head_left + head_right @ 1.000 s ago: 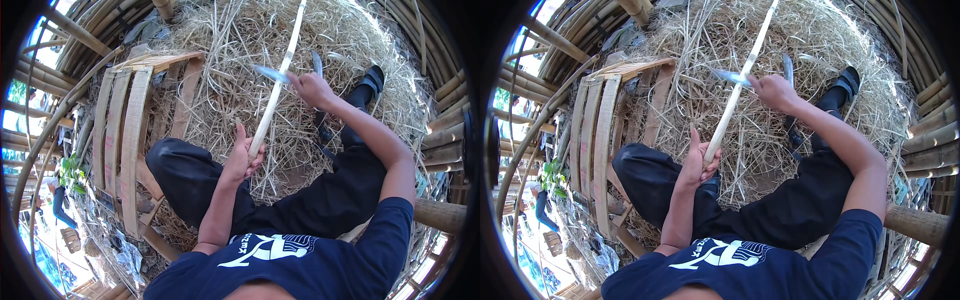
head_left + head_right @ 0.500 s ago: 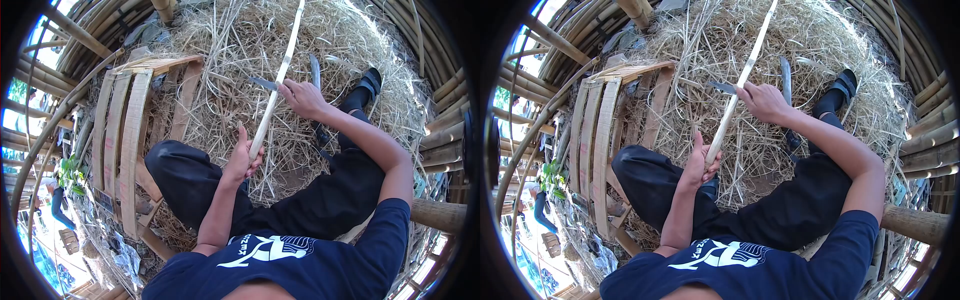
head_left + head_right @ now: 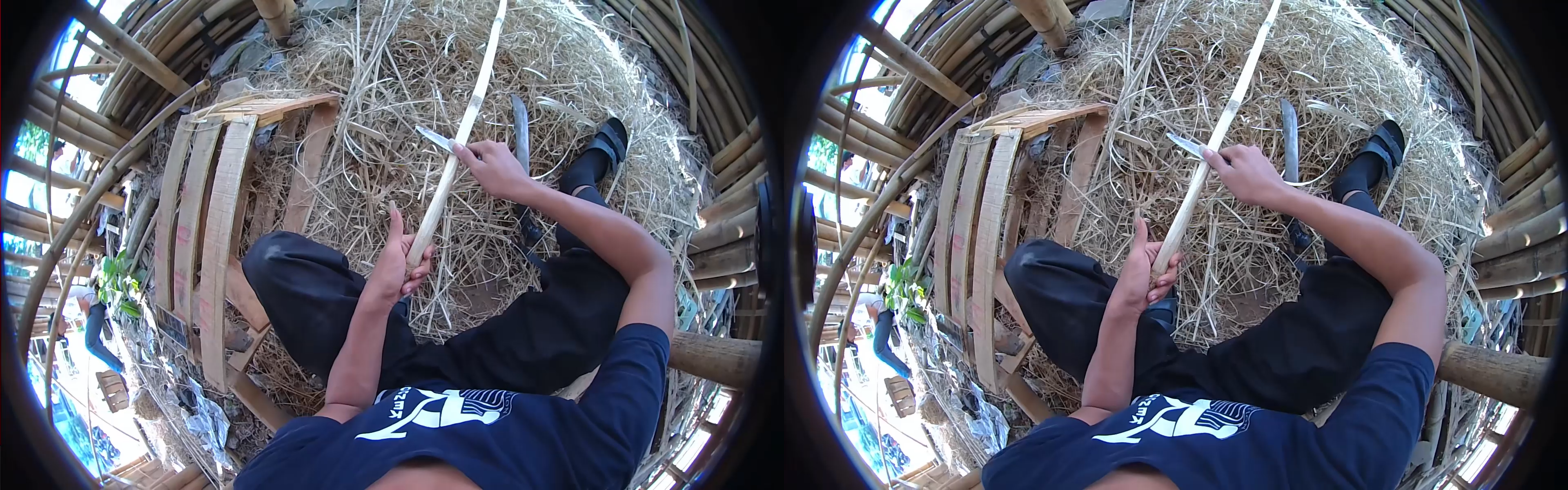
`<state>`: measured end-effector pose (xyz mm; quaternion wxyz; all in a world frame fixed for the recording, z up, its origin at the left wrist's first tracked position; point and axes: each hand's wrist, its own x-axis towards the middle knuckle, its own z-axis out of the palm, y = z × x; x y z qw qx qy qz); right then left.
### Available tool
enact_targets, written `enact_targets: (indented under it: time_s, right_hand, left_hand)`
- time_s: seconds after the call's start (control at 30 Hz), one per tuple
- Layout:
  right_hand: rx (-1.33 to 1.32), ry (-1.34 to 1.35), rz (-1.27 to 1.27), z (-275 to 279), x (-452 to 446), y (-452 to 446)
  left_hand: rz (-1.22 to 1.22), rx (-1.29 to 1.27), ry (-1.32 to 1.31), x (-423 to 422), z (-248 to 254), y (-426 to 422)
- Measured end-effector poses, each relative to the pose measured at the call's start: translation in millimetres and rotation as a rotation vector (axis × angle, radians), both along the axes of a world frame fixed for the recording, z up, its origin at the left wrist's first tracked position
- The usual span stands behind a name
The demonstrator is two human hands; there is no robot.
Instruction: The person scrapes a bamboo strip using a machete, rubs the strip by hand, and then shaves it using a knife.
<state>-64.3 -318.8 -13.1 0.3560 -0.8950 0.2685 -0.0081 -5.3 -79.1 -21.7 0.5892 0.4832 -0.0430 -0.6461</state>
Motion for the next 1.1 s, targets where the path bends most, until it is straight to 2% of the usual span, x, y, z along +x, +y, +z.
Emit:
enact_targets:
  time_s: [0.07, 0.17, 0.33, 0.47, 0.57, 0.73, 0.8, 0.83, 0.97, 1.1]
  right_hand:
    - [-0.006, -0.038, -0.017, 2, -2, 4]
    - [-0.156, -0.101, 0.054, 0, -7, 2]
    - [-0.156, -0.059, 0.049, 27, -15, 10]
    - [-0.294, -0.074, 0.053, 33, -25, 12]
    - [-0.525, -0.102, 0.133, 27, -30, 7]
    - [-0.49, -0.076, 0.156, 26, -36, 3]
    - [-0.438, -0.08, 0.147, 24, -36, 3]
    - [-0.443, -0.068, 0.14, 24, -37, 4]
    - [-0.554, -0.091, 0.175, 22, -37, 4]
    - [-0.5, -0.047, 0.164, 29, -34, 2]
  left_hand:
    - [-0.015, 0.004, 0.012, 1, 1, 1]
    - [-0.034, 0.013, 0.024, 2, -3, 5]
    - [-0.054, 0.048, 0.033, 7, -2, 3]
    - [-0.082, 0.042, 0.069, 8, -9, 3]
    - [-0.102, 0.059, 0.097, 4, -4, 0]
    - [-0.092, 0.134, 0.102, -2, 3, -3]
    - [-0.103, 0.108, -0.005, -5, 2, -4]
    - [-0.06, 0.098, 0.06, -6, 2, -5]
    - [-0.067, 0.122, 0.0, -13, -1, -9]
    - [-0.057, 0.145, -0.045, -11, -4, -16]
